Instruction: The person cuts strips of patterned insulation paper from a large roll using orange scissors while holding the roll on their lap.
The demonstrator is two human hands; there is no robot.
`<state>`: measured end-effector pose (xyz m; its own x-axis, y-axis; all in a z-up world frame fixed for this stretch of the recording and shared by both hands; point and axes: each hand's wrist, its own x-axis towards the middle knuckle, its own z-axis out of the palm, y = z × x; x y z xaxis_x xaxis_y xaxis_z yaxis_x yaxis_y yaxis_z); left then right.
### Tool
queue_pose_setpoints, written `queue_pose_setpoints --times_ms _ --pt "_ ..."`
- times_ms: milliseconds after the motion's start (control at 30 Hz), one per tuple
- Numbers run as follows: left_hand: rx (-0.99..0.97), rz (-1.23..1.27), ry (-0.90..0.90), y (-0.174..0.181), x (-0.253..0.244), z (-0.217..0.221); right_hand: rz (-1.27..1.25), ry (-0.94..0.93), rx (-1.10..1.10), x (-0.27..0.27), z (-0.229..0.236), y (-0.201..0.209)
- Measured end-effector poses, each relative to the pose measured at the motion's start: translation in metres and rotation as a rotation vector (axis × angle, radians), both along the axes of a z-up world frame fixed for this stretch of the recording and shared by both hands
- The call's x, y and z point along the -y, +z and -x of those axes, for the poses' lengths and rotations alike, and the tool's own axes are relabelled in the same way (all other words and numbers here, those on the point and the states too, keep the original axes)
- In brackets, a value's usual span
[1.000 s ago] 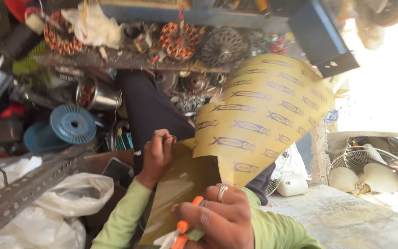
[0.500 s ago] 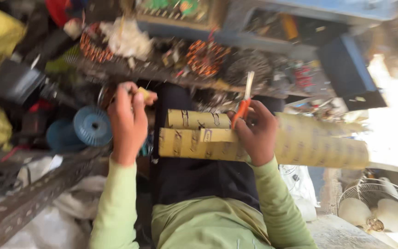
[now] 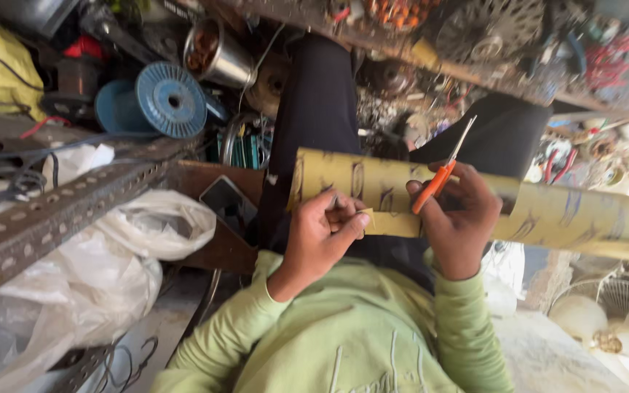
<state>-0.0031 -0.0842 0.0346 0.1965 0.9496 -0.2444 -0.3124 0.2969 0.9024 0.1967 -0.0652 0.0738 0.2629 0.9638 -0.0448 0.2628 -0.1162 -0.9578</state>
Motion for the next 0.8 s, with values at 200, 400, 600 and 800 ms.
queue_pose_setpoints --times_ms 200,400,600,800 --pt "0.049 0.076 -0.094 -0.005 0.004 0.014 -0.379 0.352 0.413 0.007 -0.02 -0.002" --pt "-0.095 -0.081 -0.088 0.011 0.003 0.016 -0.651 0.505 0.372 0.017 0.014 0.002" --pt "-0.054 -0.089 -0.073 0.02 0.006 0.013 -0.624 0.53 0.319 0.019 0.017 -0.012" --pt "-0.178 -0.167 -0.135 0.025 0.005 0.018 -0.561 0.51 0.264 0.026 0.016 -0.019"
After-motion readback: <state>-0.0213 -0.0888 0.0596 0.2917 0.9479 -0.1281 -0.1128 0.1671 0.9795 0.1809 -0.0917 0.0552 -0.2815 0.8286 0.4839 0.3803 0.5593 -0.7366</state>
